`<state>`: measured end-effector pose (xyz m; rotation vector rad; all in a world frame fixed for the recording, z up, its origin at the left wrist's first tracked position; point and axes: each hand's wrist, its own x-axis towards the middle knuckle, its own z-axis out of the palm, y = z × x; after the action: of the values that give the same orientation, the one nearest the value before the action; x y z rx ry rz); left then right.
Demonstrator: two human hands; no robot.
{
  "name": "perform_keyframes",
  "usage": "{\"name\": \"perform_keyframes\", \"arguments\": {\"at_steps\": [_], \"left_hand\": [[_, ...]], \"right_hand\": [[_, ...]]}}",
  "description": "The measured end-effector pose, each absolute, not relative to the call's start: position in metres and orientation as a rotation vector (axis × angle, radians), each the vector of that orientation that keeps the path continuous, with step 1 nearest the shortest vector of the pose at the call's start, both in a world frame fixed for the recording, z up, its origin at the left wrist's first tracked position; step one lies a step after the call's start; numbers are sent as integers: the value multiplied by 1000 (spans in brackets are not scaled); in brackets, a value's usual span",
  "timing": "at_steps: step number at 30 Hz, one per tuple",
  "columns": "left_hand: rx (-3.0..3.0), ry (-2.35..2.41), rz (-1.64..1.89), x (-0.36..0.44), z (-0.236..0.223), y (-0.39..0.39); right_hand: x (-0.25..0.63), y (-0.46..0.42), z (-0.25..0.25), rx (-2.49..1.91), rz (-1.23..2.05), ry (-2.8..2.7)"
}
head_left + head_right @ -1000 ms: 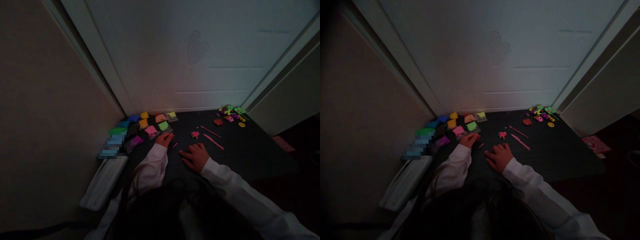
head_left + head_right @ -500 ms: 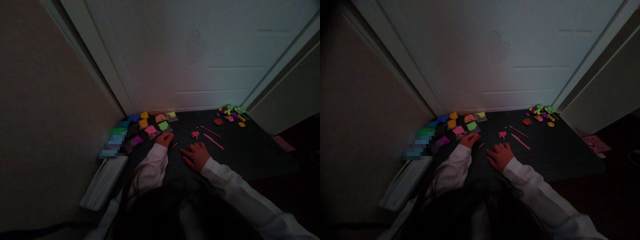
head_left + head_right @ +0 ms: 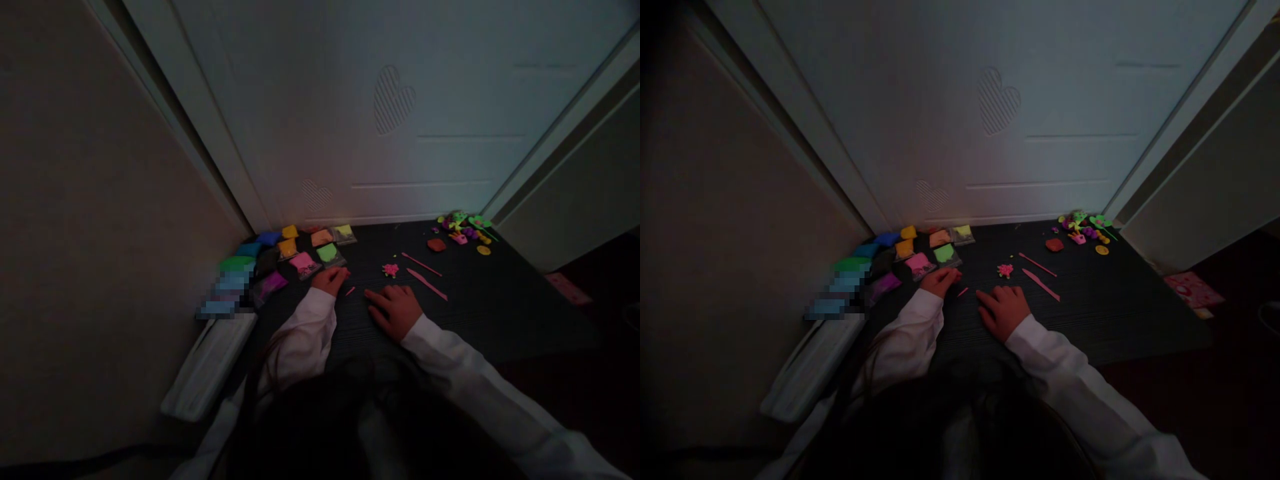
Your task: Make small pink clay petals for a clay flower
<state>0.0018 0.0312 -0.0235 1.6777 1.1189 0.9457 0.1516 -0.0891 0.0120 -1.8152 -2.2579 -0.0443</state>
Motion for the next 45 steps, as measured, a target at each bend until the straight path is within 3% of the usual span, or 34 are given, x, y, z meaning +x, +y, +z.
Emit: {"name": "perform_keyframes", "arguments": {"at_steps": [45], "left_hand": [[1755,1155,944,2,-25,31]], "right_hand": [[155,-73,2,-1865,32,-2110]]}}
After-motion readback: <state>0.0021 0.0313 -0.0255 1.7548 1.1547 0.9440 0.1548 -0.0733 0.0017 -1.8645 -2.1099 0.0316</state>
